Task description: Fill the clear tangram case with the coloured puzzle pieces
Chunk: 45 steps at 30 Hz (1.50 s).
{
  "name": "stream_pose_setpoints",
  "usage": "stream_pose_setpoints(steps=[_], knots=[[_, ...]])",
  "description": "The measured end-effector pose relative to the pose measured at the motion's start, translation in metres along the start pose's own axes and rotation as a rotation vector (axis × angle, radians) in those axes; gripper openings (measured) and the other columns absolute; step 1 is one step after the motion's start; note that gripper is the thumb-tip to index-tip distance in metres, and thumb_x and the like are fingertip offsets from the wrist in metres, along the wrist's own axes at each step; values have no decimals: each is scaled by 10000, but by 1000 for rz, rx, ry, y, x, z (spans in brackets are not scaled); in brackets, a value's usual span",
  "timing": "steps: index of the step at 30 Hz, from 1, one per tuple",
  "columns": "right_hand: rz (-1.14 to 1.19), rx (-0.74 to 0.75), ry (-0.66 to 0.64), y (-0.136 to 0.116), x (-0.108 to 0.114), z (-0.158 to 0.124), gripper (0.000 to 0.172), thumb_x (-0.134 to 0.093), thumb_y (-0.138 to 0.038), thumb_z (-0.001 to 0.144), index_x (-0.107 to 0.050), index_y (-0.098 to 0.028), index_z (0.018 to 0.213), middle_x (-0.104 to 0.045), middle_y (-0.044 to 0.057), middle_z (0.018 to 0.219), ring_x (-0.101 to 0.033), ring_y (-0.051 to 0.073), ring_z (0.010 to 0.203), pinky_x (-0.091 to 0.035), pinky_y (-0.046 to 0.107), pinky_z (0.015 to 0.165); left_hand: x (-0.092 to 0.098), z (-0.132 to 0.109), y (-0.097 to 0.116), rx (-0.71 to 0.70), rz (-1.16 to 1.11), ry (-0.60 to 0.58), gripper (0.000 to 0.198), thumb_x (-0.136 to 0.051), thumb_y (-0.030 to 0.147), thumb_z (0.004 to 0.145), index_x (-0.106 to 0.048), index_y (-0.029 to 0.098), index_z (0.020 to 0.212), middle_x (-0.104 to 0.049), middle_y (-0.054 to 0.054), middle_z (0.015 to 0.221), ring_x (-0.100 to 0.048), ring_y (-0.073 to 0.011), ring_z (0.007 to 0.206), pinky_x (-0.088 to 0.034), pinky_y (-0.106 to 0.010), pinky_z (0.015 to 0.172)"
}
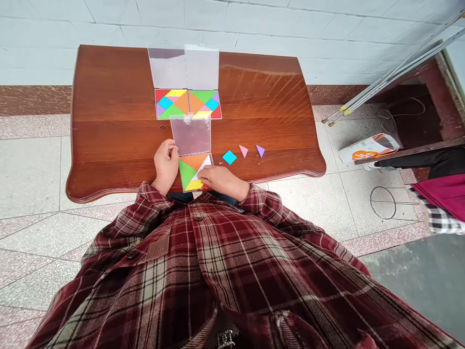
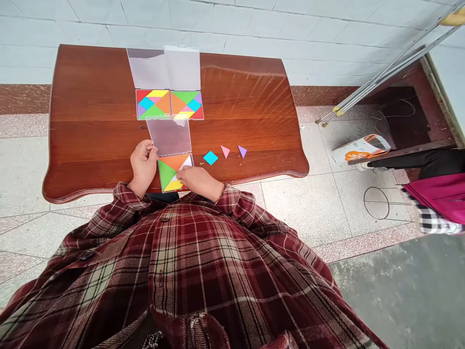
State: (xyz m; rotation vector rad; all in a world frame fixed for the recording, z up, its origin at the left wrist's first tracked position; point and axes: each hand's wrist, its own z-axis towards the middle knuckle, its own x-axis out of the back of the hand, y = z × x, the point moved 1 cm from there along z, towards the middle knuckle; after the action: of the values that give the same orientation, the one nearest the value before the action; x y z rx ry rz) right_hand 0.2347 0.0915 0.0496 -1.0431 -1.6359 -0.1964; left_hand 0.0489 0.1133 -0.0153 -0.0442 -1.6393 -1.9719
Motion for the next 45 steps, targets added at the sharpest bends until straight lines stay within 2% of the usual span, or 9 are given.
stream_pose_setpoints(steps=[5, 8, 13, 16, 22, 26, 29, 35, 45], knots=[[18, 8, 15, -2, 3, 1, 206, -481, -172, 932, -665, -150, 1022, -638, 92, 1055, -566, 170, 933, -358, 248, 734, 1, 2, 1, -10, 7, 16, 92, -514, 193, 796, -562, 208, 873, -600, 25, 748, -564, -98, 677, -487, -224, 667], [97, -49, 150, 17, 9, -3, 209, -482, -166, 928, -661, -151, 1033, -647, 87, 1056, -566, 172, 969, -376, 253, 792, 2, 4, 0, -20, -8, 23, 129, -510, 181, 778, -571, 203, 890, -613, 17, 775, -578, -100, 698, -487, -220, 668], [83, -431, 417, 69, 20, -24, 206, -474, -197, 928, -653, -152, 1017, -661, 92, 1021, -578, 202, 980, -410, 297, 848, 2, 4, -8, 15, -25, 4, 174, -507, 213, 793, -581, 192, 950, -615, 16, 791, -581, -96, 705, -475, -224, 677], [59, -530, 438, 79, 19, -29, 215, -509, -250, 922, -635, -139, 1057, -661, 109, 1040, -589, 226, 998, -434, 314, 851, 2, 4, -11, 23, -32, 3, 179, -510, 216, 791, -583, 186, 952, -611, 15, 798, -574, -95, 706, -467, -228, 679], [10, -637, 311, 61, 10, -14, 382, -595, -327, 871, -560, -107, 1182, -499, 216, 1358, -604, 264, 1054, -478, 340, 829, 2, 4, -7, 30, -40, 9, 144, -510, 203, 788, -577, 187, 915, -601, 20, 776, -566, -95, 689, -468, -226, 668], [31, -645, 299, 59, 10, -11, 333, -561, -298, 873, -562, -100, 1141, -555, 208, 1265, -602, 266, 1053, -478, 343, 843, 2, 4, -6, 49, -40, 5, 164, -507, 187, 783, -578, 182, 931, -608, 18, 779, -574, -96, 690, -477, -230, 682], [81, -546, 332, 52, 11, -12, 314, -571, -309, 859, -563, -116, 1108, -610, 156, 1151, -592, 251, 1053, -473, 336, 860, 1, 4, -8, 41, -26, 9, 166, -507, 177, 778, -578, 181, 928, -604, 21, 767, -573, -96, 693, -475, -227, 685], [81, -326, 232, 10, 9, -6, 378, -590, -303, 846, -521, -117, 1167, -603, 141, 1154, -595, 240, 1039, -482, 330, 850, 0, 4, -9, 21, -22, 5, 202, -497, 164, 766, -573, 184, 952, -611, 15, 801, -574, -98, 719, -471, -226, 699], [-77, -405, 128, -8, 10, 8, 401, -568, -314, 870, -486, -95, 1196, -598, 188, 1177, -632, 260, 995, -515, 334, 789, 1, 1, -2, 0, -10, 8, 111, -506, 175, 780, -561, 193, 875, -563, 33, 723, -523, -91, 652, -438, -219, 653]])
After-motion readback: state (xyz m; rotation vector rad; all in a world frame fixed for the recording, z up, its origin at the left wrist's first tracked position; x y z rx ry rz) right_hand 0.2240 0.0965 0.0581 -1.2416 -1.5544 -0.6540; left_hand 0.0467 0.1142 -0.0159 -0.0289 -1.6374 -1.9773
